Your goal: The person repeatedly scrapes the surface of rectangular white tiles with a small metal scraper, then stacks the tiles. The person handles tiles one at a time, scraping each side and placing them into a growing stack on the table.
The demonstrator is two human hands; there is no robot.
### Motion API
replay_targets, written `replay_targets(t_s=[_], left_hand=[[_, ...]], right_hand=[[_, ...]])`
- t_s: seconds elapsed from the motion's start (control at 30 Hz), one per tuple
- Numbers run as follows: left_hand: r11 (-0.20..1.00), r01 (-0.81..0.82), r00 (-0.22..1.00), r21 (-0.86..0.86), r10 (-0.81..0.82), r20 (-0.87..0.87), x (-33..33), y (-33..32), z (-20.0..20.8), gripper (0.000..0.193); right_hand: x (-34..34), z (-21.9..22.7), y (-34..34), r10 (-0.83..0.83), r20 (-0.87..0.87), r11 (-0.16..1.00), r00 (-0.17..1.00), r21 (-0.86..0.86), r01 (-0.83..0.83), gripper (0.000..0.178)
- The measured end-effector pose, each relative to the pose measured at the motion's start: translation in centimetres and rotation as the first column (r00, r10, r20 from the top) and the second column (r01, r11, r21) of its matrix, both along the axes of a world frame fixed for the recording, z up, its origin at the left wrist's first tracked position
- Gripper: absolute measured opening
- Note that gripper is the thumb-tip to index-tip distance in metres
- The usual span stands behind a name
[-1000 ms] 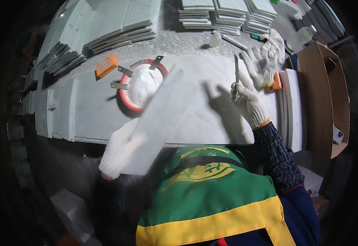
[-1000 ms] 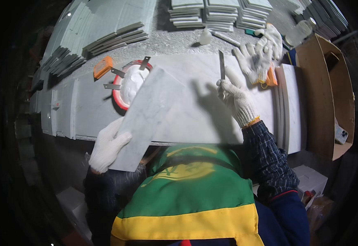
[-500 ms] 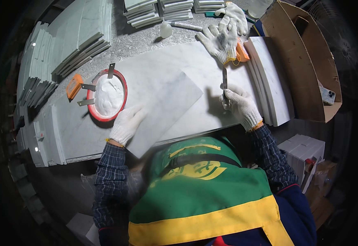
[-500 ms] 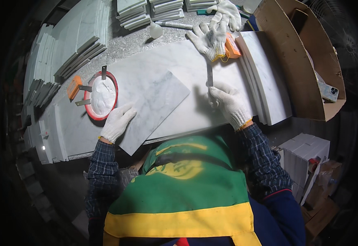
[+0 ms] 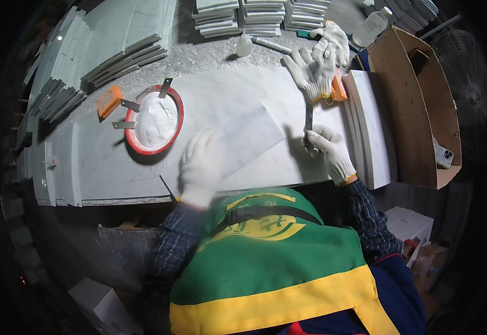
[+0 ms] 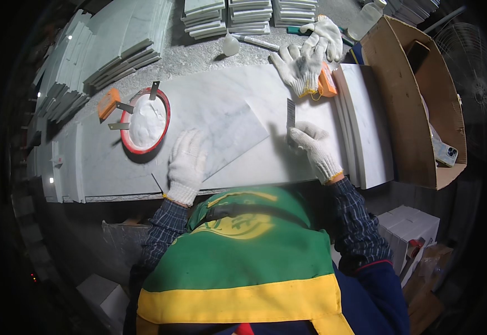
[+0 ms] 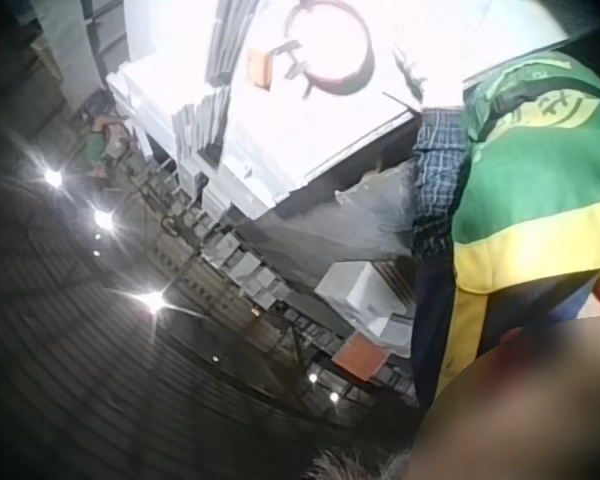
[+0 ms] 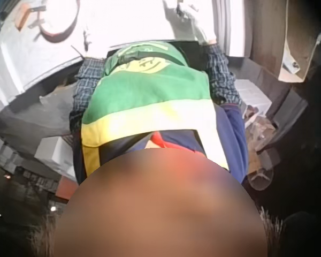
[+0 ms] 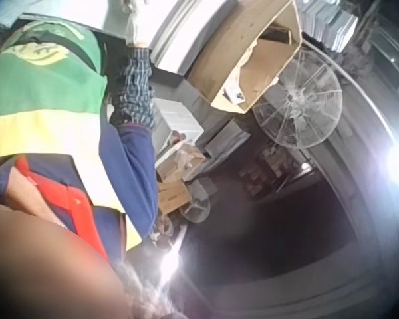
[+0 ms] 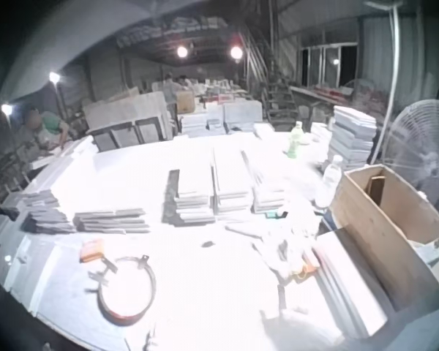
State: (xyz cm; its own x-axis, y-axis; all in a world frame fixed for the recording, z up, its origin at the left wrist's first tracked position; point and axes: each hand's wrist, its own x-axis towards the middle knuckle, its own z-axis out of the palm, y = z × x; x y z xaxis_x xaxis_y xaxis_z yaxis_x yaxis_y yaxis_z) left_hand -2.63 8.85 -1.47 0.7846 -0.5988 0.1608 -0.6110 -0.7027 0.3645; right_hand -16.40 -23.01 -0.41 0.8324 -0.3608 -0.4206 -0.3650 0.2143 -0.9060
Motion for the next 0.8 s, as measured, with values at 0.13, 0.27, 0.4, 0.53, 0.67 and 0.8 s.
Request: replay_targets(t_s=[0.13,0.27,0.4,0.53,0.67,0.8], left_hand=[[0.971,-0.029,0.982,0.238,-0.017,0.19,-1.1,-3.5,0.1,0.077],[0.965,0.26,0.965,-0.02,-0.261,-0.027,-1.5,-9.1,0.6,0.079],[0.711,0.577,0.719,-0.401,-0.675,-0.162,-0.8,-10.4,2.0,0.066],[0.555,0.825,0.558,-0.11,-0.83,-0.005,-0.7,-7.4,3.2,0.054],[0.658,0.743,0.669,0.122,-0.726,-0.159,3.0,-5.0,2.2,0.069],[0.963,0.211,0.947,0.166,-0.244,0.208,5.9,-4.9,0.2,0.054]], right_hand=[[-0.2,-0.4,-0.2,-0.061,0.011,0.995,0.998,0.078,0.06,0.023],[-0.4,-0.5,-0.1,-0.078,0.026,0.994,0.997,0.083,0.076,0.025],[-1.2,-0.6,-0.5,-0.167,0.02,0.97,0.986,0.185,0.16,0.026],[-2.4,-1.1,-1.0,-0.277,0.07,0.929,0.958,0.274,0.249,0.026],[-2.2,-1.5,-1.4,-0.288,0.13,0.915,0.949,0.33,0.232,0.026],[-2.0,-0.4,-1.0,-0.204,0.046,0.961,0.978,0.201,0.191,0.028]])
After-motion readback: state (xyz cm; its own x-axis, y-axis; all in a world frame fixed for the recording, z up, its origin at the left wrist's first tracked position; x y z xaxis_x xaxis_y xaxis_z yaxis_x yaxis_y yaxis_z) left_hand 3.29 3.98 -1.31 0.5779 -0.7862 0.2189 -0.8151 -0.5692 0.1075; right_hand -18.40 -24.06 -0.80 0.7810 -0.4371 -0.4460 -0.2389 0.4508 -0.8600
